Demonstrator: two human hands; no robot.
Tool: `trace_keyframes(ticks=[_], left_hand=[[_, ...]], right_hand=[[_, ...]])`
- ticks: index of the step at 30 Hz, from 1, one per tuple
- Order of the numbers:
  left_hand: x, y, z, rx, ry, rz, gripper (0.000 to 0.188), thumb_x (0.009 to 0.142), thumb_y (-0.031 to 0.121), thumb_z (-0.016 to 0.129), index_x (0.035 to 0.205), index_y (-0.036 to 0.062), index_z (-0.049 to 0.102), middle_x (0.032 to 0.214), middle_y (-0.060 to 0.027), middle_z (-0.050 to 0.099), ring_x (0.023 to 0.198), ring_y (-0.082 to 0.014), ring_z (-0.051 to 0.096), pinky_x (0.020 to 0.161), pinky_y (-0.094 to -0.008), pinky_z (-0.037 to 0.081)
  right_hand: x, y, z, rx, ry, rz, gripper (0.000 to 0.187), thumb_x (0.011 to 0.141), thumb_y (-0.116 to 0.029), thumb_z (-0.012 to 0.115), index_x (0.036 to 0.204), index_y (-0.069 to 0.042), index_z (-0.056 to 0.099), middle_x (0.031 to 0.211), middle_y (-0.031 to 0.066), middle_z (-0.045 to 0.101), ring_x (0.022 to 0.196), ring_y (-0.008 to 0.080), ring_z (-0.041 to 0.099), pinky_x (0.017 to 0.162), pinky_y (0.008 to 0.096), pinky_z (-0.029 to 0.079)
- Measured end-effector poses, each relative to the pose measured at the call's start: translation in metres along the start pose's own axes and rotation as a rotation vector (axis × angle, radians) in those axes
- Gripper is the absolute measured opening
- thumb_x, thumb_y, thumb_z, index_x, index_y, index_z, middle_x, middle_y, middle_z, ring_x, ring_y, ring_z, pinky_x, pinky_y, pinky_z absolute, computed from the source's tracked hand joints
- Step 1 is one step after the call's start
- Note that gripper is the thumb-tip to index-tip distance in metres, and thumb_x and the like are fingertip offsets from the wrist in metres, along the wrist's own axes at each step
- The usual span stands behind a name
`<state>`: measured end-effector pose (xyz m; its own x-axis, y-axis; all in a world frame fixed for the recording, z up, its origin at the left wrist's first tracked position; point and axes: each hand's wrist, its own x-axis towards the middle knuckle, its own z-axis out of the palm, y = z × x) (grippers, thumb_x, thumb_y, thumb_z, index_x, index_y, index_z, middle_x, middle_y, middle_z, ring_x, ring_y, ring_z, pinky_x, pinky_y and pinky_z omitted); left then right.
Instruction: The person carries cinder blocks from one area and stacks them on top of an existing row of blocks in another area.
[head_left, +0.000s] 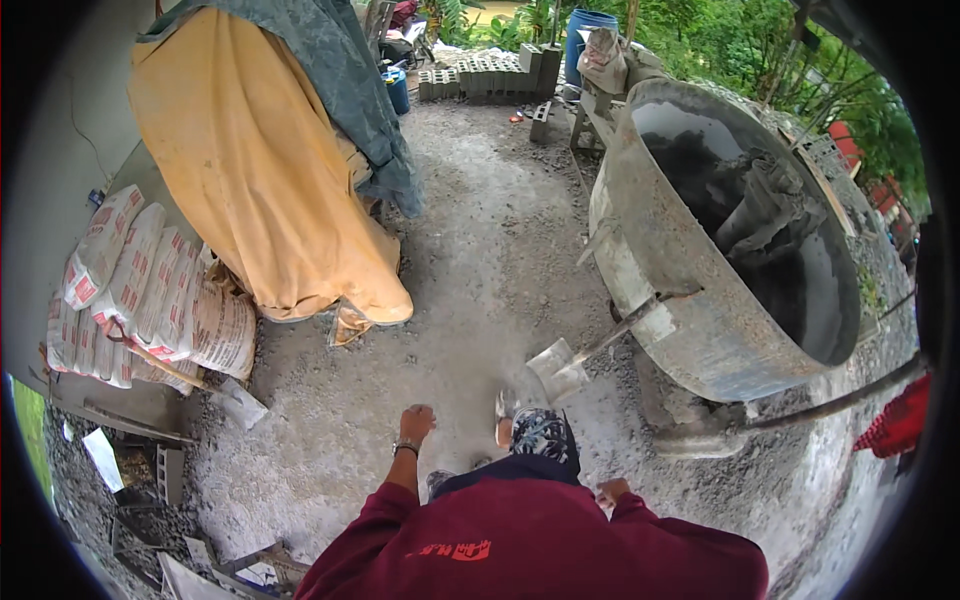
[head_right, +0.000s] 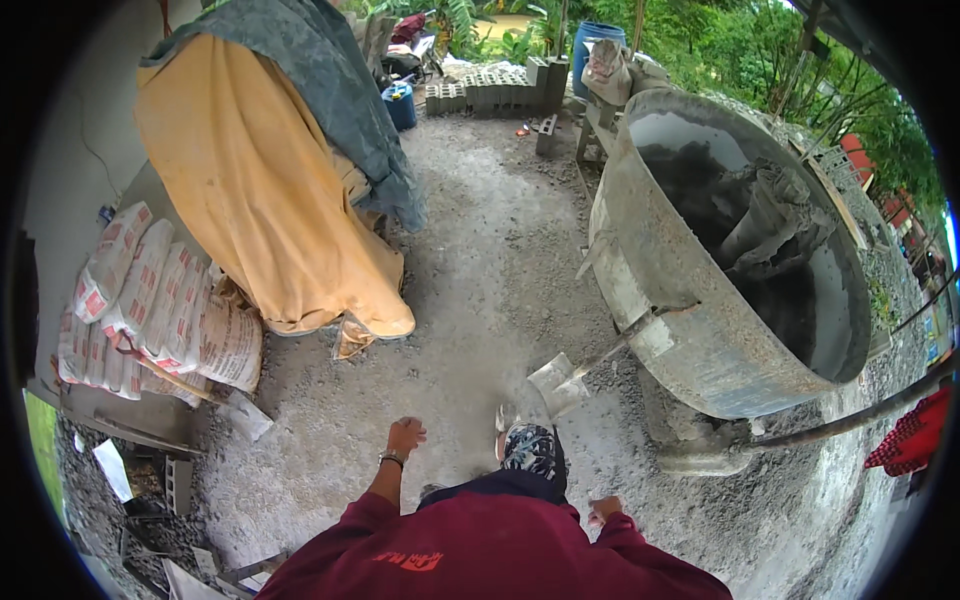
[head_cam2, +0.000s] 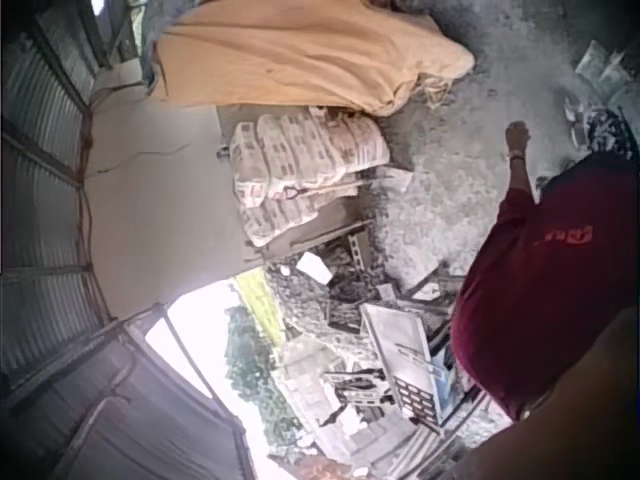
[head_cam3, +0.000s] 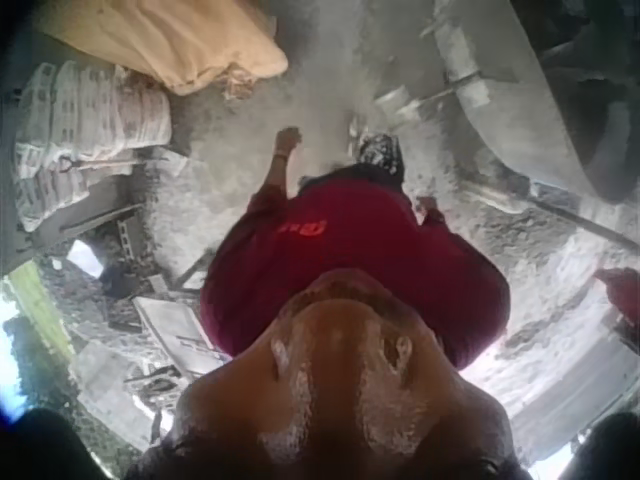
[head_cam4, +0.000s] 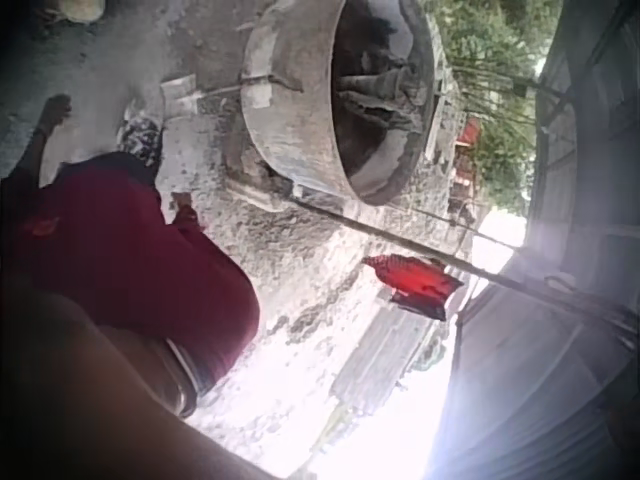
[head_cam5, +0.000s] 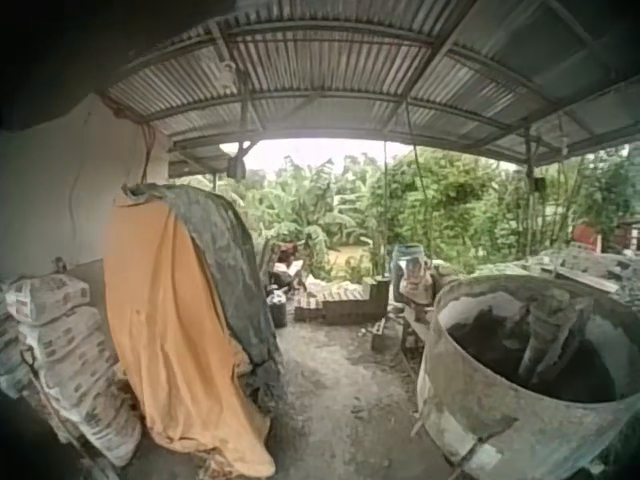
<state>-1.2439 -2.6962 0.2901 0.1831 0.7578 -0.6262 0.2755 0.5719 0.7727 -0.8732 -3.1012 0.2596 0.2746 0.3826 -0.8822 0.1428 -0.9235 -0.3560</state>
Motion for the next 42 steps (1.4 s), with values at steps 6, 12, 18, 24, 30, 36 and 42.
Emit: trace_keyframes(ticks=[6,12,18,24,30,36,42], left_hand=[[0.143,0.127,0.047,0.081,0.056,0.006,0.030,0.082,0.023,0.054,0.092,-0.0037,0.061,0.072,-0.0115,0.064,0.053,-0.0150,0.060,0.043,-0.0255,0.044],[0.216,0.179,0.029,0.508,-0.071,-0.073,0.020,0.081,0.019,0.050,0.082,0.0018,0.061,0.074,-0.0082,0.065,0.057,-0.0173,0.063,0.043,-0.0302,0.047],[0.293,0.264,0.035,0.068,0.159,-0.370,0.021,0.082,0.021,0.046,0.082,0.0038,0.059,0.073,-0.0089,0.063,0.055,-0.0165,0.061,0.042,-0.0302,0.045],[0.414,0.318,0.048,0.313,0.004,-0.285,0.026,0.079,0.023,0.049,0.079,-0.0006,0.059,0.070,-0.0103,0.063,0.053,-0.0199,0.059,0.042,-0.0327,0.043],[0.621,0.357,0.051,1.096,0.080,0.073,0.033,0.077,0.027,0.049,0.071,-0.0012,0.065,0.072,-0.0196,0.065,0.066,-0.0310,0.064,0.059,-0.0408,0.049],[0.839,0.576,0.087,0.688,0.300,0.205,0.031,0.077,0.028,0.052,0.074,0.0001,0.065,0.064,-0.0157,0.063,0.054,-0.0222,0.060,0.054,-0.0393,0.048],[1.017,0.797,0.133,0.071,0.062,0.121,0.024,0.087,0.022,0.053,0.084,0.0002,0.063,0.069,-0.0079,0.063,0.054,-0.0128,0.056,0.050,-0.0280,0.046]], right_hand=[[0.102,-0.140,-0.068,-1.112,0.221,-0.670,0.029,0.082,-0.027,0.055,0.083,0.001,0.064,0.077,0.0136,0.067,0.061,0.0239,0.065,0.046,0.0376,0.052],[0.244,-0.356,-0.182,-0.816,0.272,-0.626,0.025,0.070,-0.029,0.064,0.086,-0.012,0.069,0.074,0.0074,0.067,0.066,0.0225,0.065,0.058,0.0387,0.052],[0.357,-0.613,-0.311,-0.017,0.261,-0.328,0.031,0.075,-0.031,0.060,0.080,0.000,0.067,0.069,0.0124,0.066,0.061,0.0223,0.065,0.061,0.0342,0.051],[0.425,-0.816,-0.365,0.083,0.176,-0.468,0.034,0.077,-0.028,0.061,0.093,0.001,0.065,0.073,0.0115,0.066,0.061,0.0196,0.064,0.059,0.0315,0.050],[0.479,-0.892,-0.403,0.201,0.059,-0.283,0.034,0.080,-0.025,0.063,0.097,0.004,0.061,0.074,0.0123,0.064,0.060,0.0198,0.063,0.052,0.0326,0.051],[0.489,-0.956,-0.478,0.146,0.137,0.070,0.025,0.081,-0.023,0.062,0.092,-0.001,0.066,0.074,0.0132,0.066,0.061,0.0199,0.066,0.046,0.0321,0.049],[0.573,-1.033,-0.535,0.366,0.205,0.102,0.029,0.081,-0.029,0.065,0.090,-0.001,0.065,0.076,0.0101,0.066,0.057,0.0181,0.063,0.045,0.0340,0.049]])
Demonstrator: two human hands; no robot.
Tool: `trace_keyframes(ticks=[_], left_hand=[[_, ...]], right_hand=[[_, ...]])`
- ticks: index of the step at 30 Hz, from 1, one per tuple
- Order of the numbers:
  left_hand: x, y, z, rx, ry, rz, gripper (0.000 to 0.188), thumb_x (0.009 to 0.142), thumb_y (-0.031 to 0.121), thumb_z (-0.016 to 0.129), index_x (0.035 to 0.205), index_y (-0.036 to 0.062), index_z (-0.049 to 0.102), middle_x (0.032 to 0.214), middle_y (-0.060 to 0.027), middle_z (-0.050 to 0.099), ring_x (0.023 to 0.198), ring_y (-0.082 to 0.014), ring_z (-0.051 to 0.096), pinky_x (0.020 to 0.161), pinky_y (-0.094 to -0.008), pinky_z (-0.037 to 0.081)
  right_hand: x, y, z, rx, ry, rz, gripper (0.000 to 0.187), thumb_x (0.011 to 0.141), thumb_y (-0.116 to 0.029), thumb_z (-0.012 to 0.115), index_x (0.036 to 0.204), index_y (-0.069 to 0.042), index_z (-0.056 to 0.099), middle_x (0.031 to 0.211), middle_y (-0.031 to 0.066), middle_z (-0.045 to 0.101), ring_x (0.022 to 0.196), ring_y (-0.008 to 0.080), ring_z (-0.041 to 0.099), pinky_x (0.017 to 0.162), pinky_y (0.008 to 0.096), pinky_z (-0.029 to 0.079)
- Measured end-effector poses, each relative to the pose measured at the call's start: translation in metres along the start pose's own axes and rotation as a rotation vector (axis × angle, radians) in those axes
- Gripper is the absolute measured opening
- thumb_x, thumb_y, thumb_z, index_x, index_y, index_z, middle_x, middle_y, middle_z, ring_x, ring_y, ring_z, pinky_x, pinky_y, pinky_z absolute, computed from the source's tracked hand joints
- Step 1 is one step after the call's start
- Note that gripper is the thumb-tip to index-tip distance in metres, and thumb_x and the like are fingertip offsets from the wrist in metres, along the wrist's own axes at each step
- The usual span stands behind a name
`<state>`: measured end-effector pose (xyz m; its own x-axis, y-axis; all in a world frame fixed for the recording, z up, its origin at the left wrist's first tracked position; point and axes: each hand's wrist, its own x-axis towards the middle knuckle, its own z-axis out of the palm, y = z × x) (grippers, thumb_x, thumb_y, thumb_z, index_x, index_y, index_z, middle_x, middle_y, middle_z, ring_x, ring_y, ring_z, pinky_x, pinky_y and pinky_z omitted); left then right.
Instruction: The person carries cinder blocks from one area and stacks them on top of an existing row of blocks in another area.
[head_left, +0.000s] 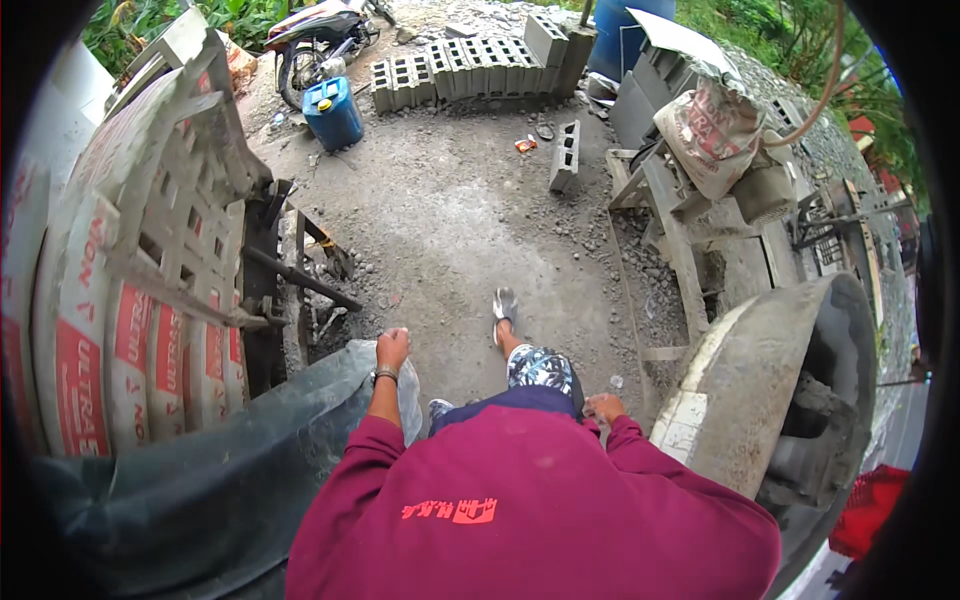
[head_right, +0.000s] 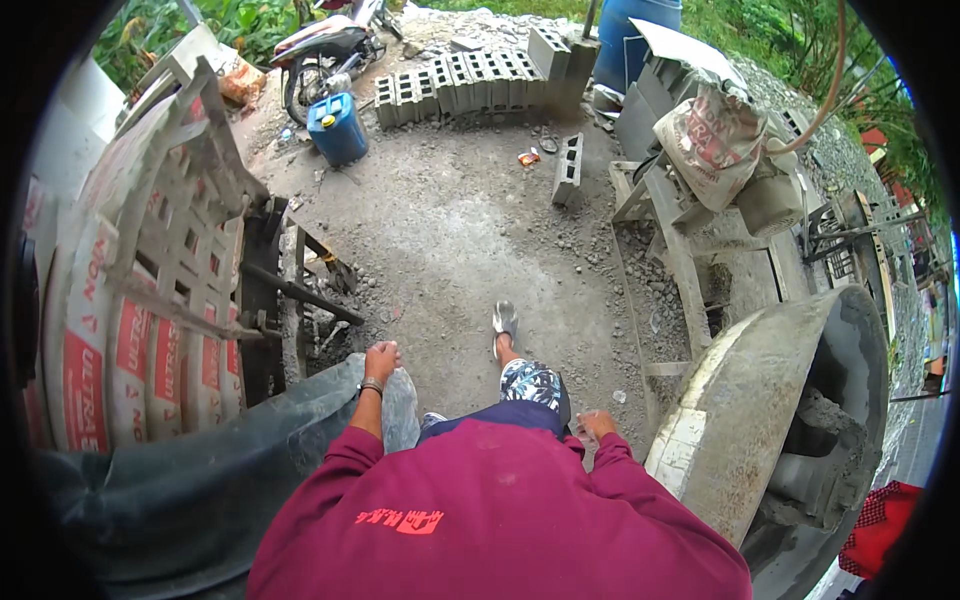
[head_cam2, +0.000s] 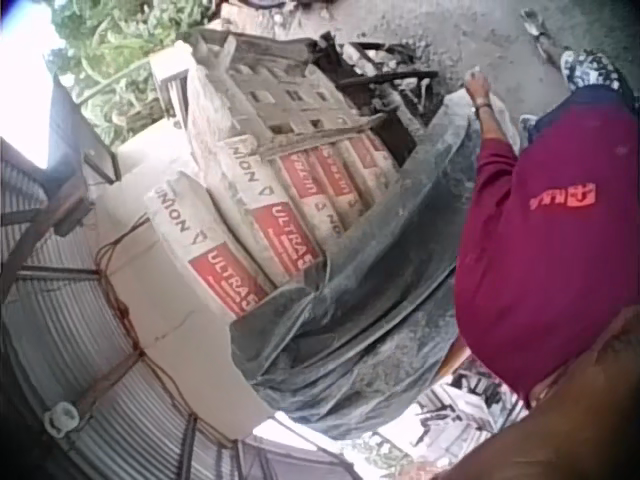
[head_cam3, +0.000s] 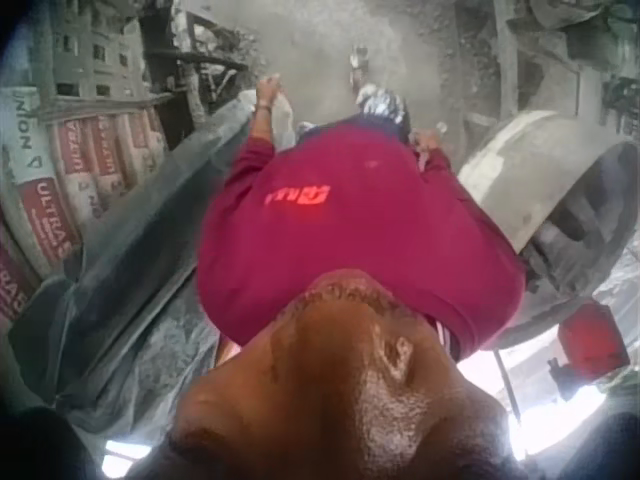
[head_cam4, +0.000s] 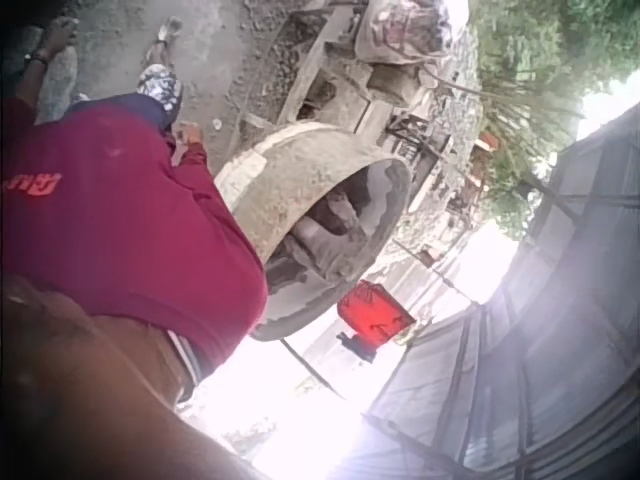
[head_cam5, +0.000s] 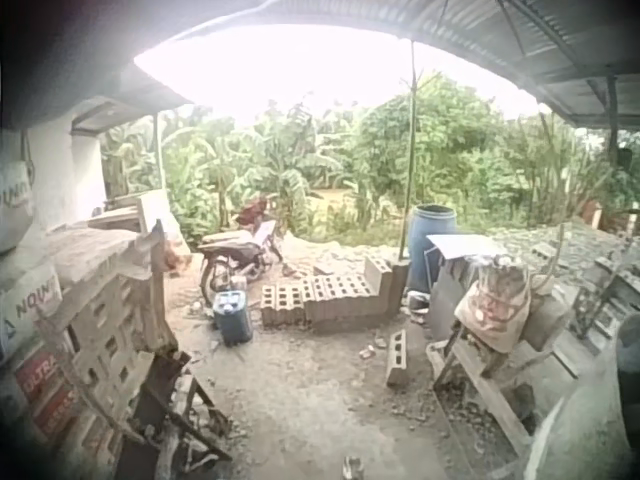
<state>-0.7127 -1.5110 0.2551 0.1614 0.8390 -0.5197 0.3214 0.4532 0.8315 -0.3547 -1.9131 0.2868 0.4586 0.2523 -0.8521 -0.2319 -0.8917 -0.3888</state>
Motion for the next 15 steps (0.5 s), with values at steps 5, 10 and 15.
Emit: trace_keyframes(ticks=[5,10,15], left_hand=[[0.077,0.075,0.020,0.157,0.093,-0.053,0.022,0.082,0.020,0.055,0.085,-0.0006,0.063,0.071,-0.0097,0.065,0.052,-0.0129,0.057,0.051,-0.0287,0.046],[0.120,0.039,0.014,0.478,0.145,-0.289,0.034,0.077,0.019,0.058,0.102,-0.0028,0.062,0.091,-0.0201,0.066,0.079,-0.0192,0.065,0.071,-0.0297,0.050],[0.162,0.114,0.077,0.345,0.196,-0.495,0.049,0.071,0.020,0.063,0.114,-0.0027,0.057,0.097,-0.0189,0.065,0.088,-0.0236,0.064,0.076,-0.0320,0.050]], right_hand=[[0.107,-0.119,-0.004,-0.211,0.077,0.007,0.027,0.078,-0.025,0.062,0.094,-0.003,0.066,0.085,0.0116,0.068,0.074,0.0222,0.066,0.063,0.0364,0.052],[0.241,-0.305,-0.037,-0.402,0.112,-0.353,0.048,0.072,-0.024,0.066,0.115,-0.003,0.058,0.108,0.0176,0.062,0.102,0.0299,0.059,0.088,0.0366,0.046],[0.298,-0.569,-0.074,-0.564,0.013,-0.531,0.056,0.070,-0.030,0.071,0.117,-0.002,0.057,0.111,0.0182,0.061,0.103,0.0289,0.059,0.087,0.0355,0.046]])
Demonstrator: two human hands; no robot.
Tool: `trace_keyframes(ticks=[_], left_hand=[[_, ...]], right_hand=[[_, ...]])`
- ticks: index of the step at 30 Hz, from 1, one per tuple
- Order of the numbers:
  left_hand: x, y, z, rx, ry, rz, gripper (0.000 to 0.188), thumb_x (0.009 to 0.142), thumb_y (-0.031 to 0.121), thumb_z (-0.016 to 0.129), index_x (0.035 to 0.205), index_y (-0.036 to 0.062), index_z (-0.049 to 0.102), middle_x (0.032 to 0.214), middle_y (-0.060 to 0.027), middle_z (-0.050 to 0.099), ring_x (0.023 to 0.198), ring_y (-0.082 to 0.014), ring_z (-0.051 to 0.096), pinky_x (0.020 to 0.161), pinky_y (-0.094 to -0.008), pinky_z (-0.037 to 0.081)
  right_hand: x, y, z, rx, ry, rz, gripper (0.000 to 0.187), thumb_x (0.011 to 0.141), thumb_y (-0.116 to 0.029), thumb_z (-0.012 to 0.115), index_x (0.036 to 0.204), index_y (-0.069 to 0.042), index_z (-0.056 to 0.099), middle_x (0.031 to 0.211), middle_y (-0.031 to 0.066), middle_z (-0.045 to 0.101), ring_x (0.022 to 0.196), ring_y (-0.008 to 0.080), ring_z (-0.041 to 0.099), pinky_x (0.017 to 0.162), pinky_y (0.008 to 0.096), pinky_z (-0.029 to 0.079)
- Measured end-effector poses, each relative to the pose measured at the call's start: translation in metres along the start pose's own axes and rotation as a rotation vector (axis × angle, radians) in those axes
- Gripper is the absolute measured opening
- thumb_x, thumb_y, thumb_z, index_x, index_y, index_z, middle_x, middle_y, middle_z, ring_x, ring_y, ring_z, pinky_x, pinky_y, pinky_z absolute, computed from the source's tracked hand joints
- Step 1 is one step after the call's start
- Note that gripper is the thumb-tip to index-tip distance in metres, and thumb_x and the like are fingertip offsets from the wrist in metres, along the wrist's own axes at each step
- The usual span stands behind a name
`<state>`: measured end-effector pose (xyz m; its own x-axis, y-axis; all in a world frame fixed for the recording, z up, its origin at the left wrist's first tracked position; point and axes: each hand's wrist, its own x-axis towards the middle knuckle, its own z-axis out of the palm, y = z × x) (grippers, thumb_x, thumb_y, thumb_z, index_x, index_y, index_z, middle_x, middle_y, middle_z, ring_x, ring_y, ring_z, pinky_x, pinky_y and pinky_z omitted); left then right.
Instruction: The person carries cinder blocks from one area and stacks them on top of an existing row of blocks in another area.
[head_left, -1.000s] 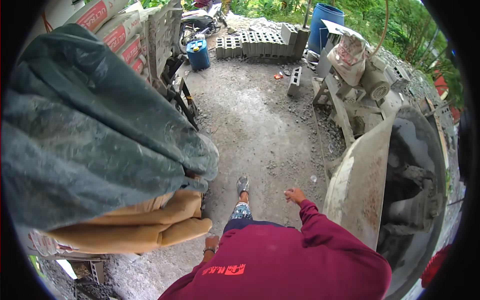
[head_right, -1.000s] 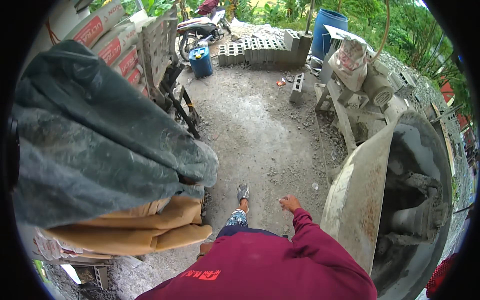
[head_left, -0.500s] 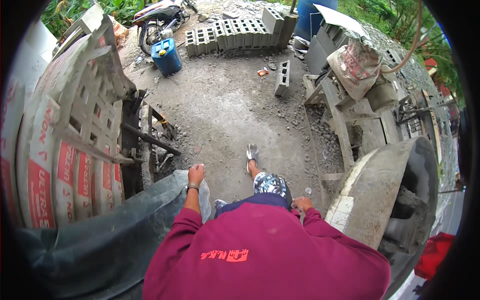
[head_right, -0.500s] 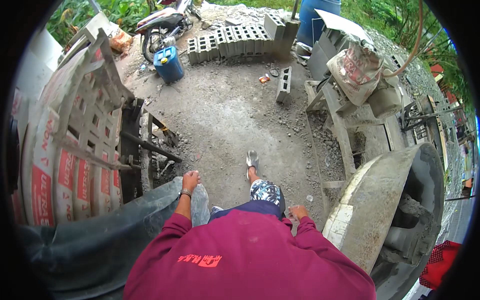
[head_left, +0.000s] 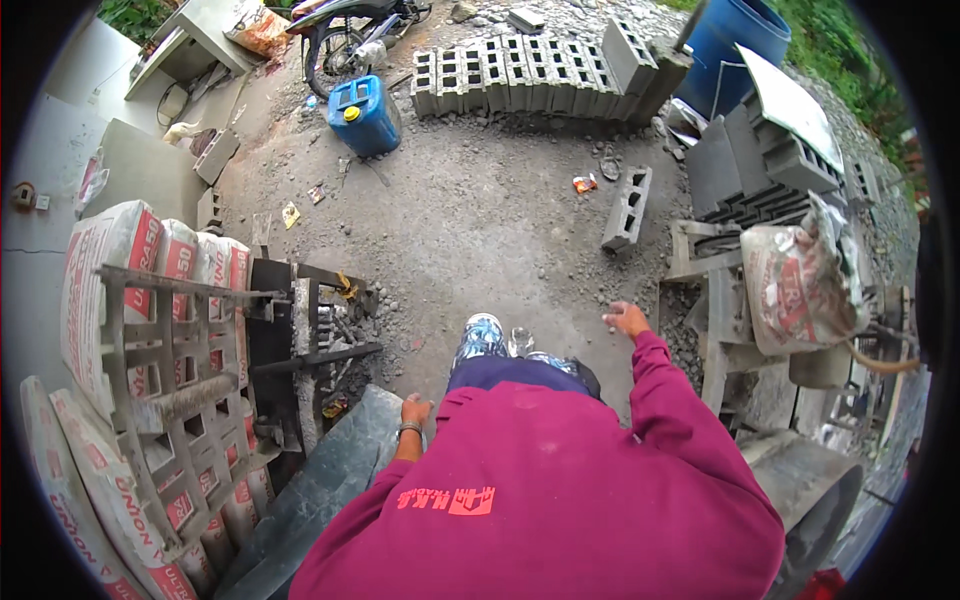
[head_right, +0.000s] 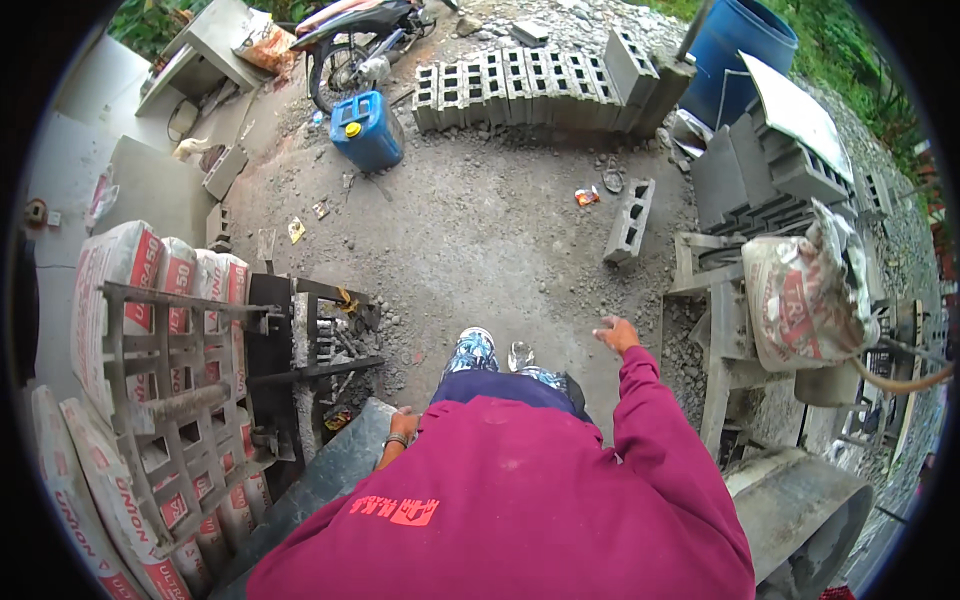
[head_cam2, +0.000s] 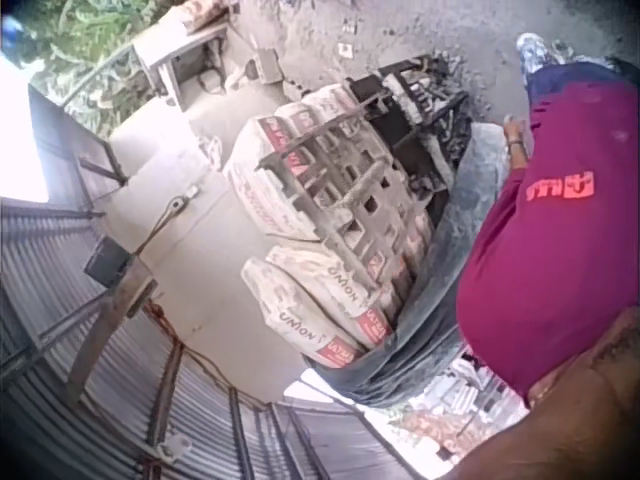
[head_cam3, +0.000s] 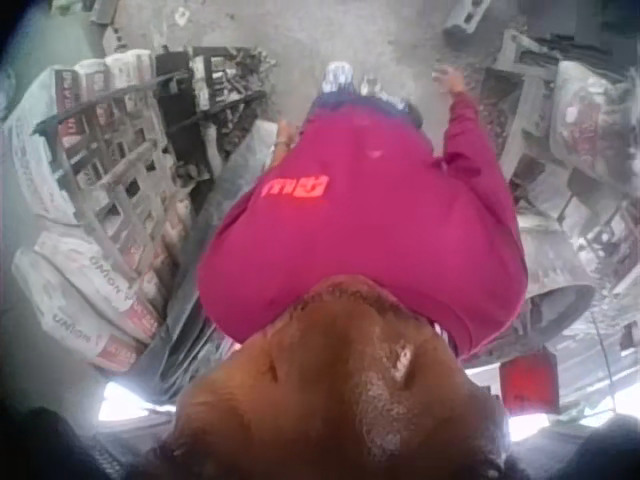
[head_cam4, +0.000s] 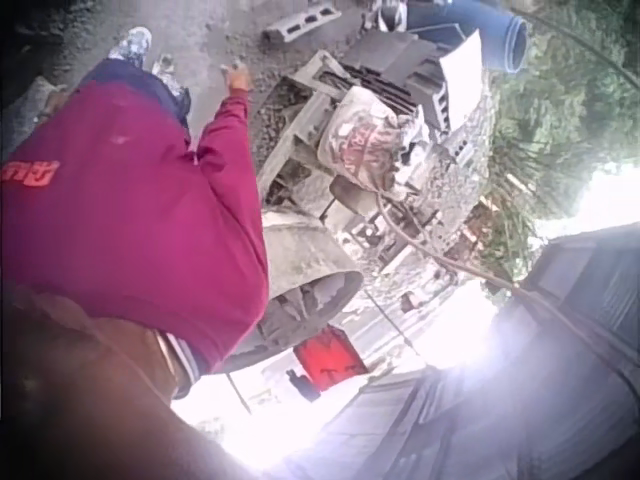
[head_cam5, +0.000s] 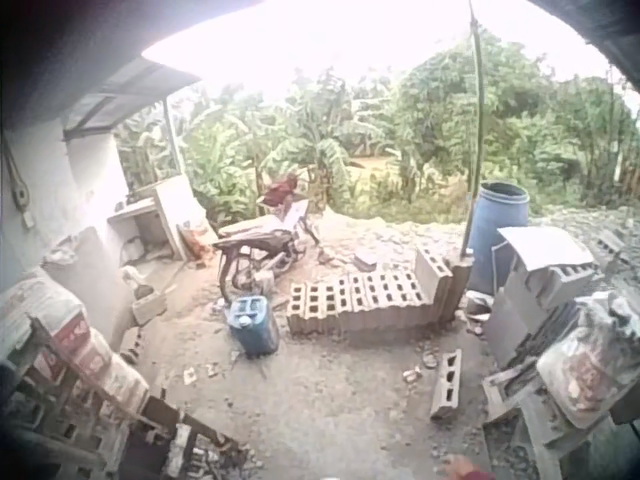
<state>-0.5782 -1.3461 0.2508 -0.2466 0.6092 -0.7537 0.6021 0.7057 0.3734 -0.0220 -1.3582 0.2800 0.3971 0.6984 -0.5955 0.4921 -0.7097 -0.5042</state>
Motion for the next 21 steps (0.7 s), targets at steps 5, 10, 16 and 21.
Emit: trace_keyframes(ticks=[5,10,16,21], left_hand=[[0.074,0.094,0.031,-0.122,-0.049,-0.026,0.036,0.075,0.020,0.062,0.104,-0.0008,0.061,0.083,-0.0108,0.065,0.075,-0.0213,0.061,0.069,-0.0327,0.049],[0.155,0.263,0.049,-0.271,-0.067,-0.044,0.017,0.080,0.020,0.058,0.081,0.0043,0.063,0.069,-0.0058,0.062,0.061,-0.0189,0.058,0.053,-0.0342,0.047],[0.296,0.484,0.058,-0.331,-0.180,-0.038,0.025,0.086,0.027,0.053,0.100,0.0061,0.058,0.075,-0.0037,0.060,0.057,-0.0130,0.055,0.040,-0.0305,0.040],[0.338,0.709,0.032,-0.354,-0.150,0.363,0.037,0.087,0.030,0.054,0.114,0.0049,0.055,0.092,-0.0073,0.065,0.073,-0.0128,0.062,0.054,-0.0246,0.045]], right_hand=[[0.161,-0.117,-0.083,0.268,0.064,-0.052,0.046,0.075,-0.028,0.066,0.109,0.002,0.060,0.103,0.0162,0.064,0.091,0.0236,0.063,0.080,0.0345,0.049],[0.276,-0.171,-0.128,0.271,0.007,-0.014,0.042,0.076,-0.029,0.065,0.105,0.001,0.062,0.092,0.0142,0.066,0.081,0.0201,0.064,0.069,0.0329,0.051],[0.369,-0.175,-0.221,0.203,-0.045,0.161,0.037,0.077,-0.027,0.065,0.103,0.000,0.062,0.083,0.0108,0.065,0.069,0.0170,0.064,0.057,0.0318,0.050],[0.471,-0.184,-0.304,0.285,0.186,0.146,0.034,0.077,-0.022,0.064,0.102,0.002,0.062,0.087,0.0145,0.065,0.074,0.0200,0.064,0.059,0.0312,0.051]])
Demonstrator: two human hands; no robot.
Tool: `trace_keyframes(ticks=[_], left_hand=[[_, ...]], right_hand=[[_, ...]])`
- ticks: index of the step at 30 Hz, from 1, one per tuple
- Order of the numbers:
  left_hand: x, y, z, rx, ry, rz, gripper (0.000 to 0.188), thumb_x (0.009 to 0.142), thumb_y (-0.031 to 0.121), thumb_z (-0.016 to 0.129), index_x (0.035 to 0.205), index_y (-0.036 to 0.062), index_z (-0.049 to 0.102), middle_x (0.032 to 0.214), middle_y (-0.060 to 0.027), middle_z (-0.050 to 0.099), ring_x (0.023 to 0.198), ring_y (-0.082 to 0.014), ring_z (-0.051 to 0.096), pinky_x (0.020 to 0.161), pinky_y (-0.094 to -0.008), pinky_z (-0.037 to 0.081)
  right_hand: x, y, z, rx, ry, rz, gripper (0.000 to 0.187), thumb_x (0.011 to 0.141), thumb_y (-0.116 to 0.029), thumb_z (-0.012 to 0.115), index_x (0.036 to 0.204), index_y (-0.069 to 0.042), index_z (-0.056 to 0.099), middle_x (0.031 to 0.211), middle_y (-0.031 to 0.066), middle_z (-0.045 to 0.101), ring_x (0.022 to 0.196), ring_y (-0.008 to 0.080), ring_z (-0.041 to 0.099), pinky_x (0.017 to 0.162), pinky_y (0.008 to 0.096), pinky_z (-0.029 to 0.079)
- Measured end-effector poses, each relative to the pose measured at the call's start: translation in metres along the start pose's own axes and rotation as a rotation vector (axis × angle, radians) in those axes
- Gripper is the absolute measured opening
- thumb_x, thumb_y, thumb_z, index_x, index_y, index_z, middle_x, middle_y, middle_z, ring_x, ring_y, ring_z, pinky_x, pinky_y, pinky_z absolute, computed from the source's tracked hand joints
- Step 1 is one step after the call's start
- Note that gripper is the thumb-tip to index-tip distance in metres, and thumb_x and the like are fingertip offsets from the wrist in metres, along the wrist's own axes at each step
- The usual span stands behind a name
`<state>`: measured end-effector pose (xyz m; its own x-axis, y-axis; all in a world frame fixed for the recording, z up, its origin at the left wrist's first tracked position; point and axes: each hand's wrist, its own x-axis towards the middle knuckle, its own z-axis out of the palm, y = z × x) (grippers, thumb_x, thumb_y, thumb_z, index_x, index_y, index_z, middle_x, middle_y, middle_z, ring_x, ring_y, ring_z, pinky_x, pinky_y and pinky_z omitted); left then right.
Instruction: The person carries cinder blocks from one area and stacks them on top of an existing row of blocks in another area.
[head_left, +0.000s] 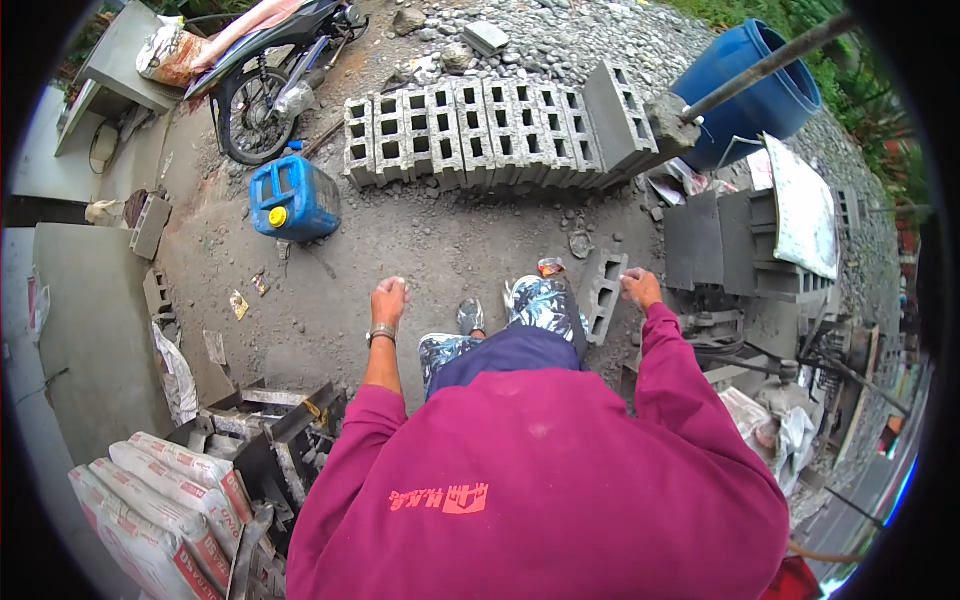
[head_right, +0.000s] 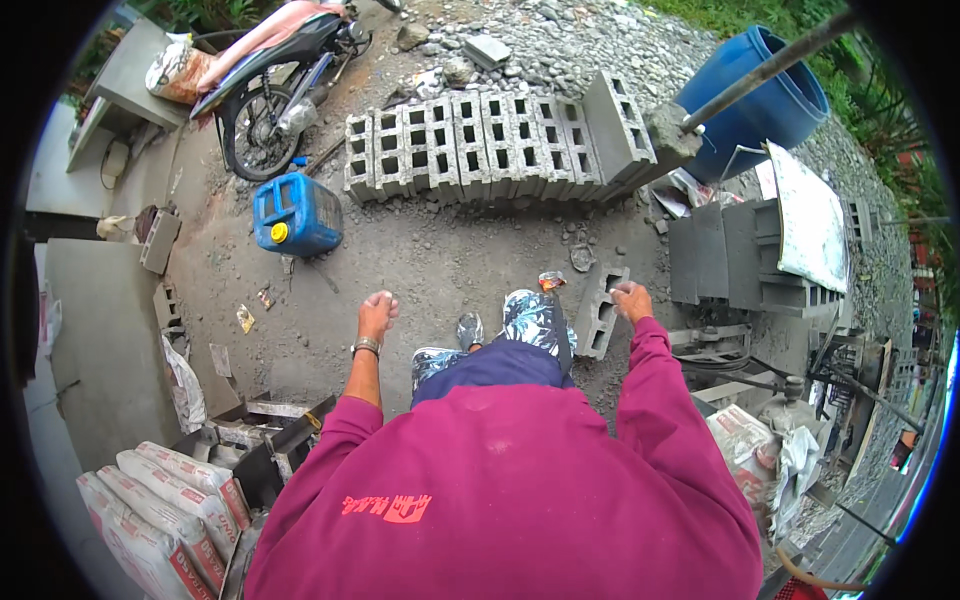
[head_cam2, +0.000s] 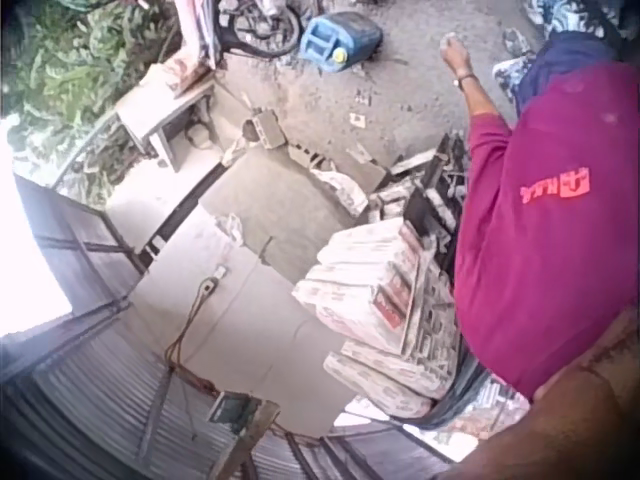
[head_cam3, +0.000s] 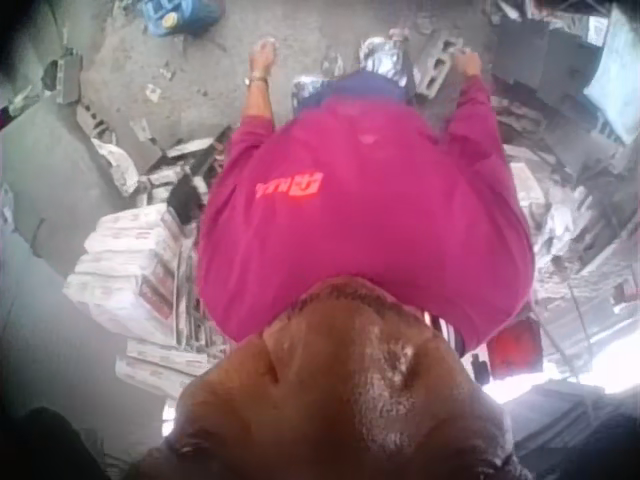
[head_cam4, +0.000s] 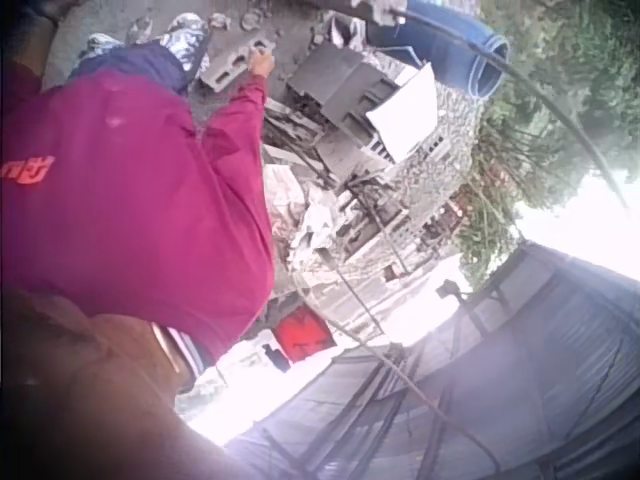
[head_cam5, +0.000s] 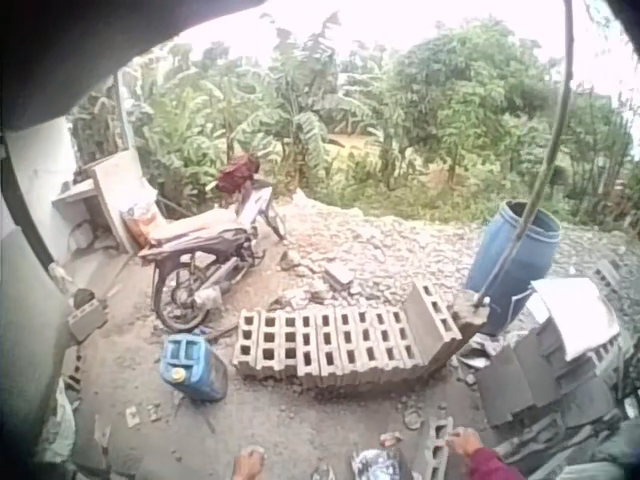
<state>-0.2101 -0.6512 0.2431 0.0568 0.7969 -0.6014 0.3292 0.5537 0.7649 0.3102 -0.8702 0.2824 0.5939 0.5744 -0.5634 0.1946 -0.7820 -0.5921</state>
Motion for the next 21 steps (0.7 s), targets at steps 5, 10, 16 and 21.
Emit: trace_keyframes(ticks=[5,10,16,21], left_hand=[[0.105,0.081,0.055,0.116,-0.016,0.035,0.037,0.086,0.028,0.056,0.112,0.0016,0.057,0.091,-0.0082,0.066,0.079,-0.0135,0.062,0.060,-0.0244,0.047],[0.193,0.114,0.142,0.375,-0.092,-0.034,0.044,0.082,0.028,0.063,0.113,-0.0017,0.056,0.102,-0.0152,0.064,0.095,-0.0209,0.062,0.082,-0.0316,0.048],[0.332,0.120,0.225,0.468,0.011,-0.008,0.051,0.080,0.032,0.063,0.116,-0.0020,0.054,0.112,-0.0214,0.059,0.105,-0.0298,0.058,0.090,-0.0344,0.044],[0.437,0.117,0.276,0.705,0.083,0.102,0.061,0.080,0.035,0.060,0.126,-0.0012,0.044,0.117,-0.0257,0.054,0.111,-0.0372,0.051,0.094,-0.0390,0.041]], right_hand=[[0.121,-0.053,-0.057,-0.217,0.192,-0.082,0.040,0.076,-0.026,0.064,0.107,-0.001,0.061,0.100,0.0175,0.065,0.095,0.0265,0.062,0.085,0.0335,0.046],[0.258,-0.114,-0.101,-0.373,0.304,-0.162,0.052,0.078,-0.030,0.063,0.119,-0.001,0.052,0.104,0.0181,0.063,0.099,0.0262,0.060,0.087,0.0339,0.044],[0.387,-0.160,-0.108,-0.391,0.335,-0.283,0.064,0.081,-0.033,0.064,0.129,0.002,0.041,0.124,0.0232,0.049,0.113,0.0296,0.051,0.095,0.0363,0.040],[0.424,-0.144,-0.092,-0.514,0.319,-0.320,0.062,0.082,-0.030,0.064,0.130,0.001,0.041,0.124,0.0223,0.049,0.114,0.0301,0.050,0.096,0.0366,0.039]])
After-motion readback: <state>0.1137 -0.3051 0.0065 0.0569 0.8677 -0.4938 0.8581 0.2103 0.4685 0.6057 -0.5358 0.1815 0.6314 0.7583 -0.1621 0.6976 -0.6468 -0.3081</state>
